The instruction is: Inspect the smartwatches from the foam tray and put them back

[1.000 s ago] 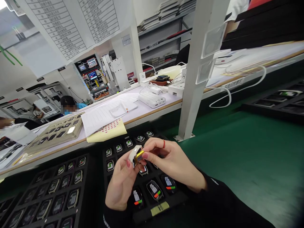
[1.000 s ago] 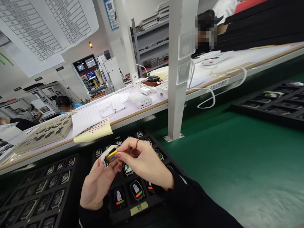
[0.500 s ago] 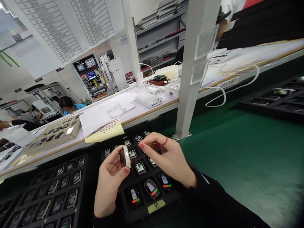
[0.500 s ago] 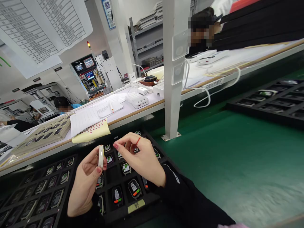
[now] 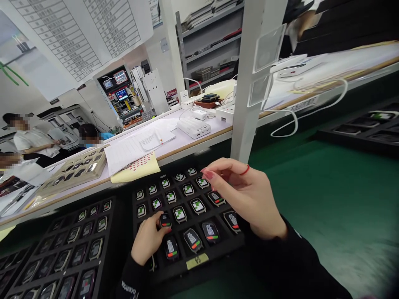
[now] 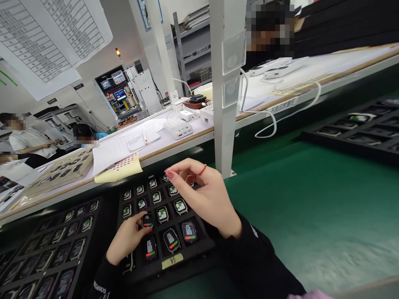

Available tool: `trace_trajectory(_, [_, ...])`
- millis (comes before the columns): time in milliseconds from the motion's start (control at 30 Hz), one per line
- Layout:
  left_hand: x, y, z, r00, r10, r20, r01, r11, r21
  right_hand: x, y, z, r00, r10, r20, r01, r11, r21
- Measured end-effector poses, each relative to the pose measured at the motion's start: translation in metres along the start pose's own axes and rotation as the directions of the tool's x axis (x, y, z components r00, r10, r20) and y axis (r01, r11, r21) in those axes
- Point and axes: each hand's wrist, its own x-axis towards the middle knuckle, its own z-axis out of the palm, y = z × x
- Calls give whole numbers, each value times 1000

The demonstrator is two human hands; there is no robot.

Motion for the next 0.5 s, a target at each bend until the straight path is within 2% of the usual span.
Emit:
trace_trajectory(100, [-3, -1, 2, 1000, 21, 11, -22, 998, 55, 0, -3, -4, 1000, -11, -11, 11, 1000, 5])
trace_trajectory(200, [-5, -2, 4, 999, 19, -43, -18, 999, 34, 0, -4, -4, 1000, -8, -9, 8, 1000, -2])
trace_trajectory(500, [-11, 4, -3, 998, -2, -67, 3, 1000, 18, -2, -7, -8, 996, 18, 83, -10, 996, -86])
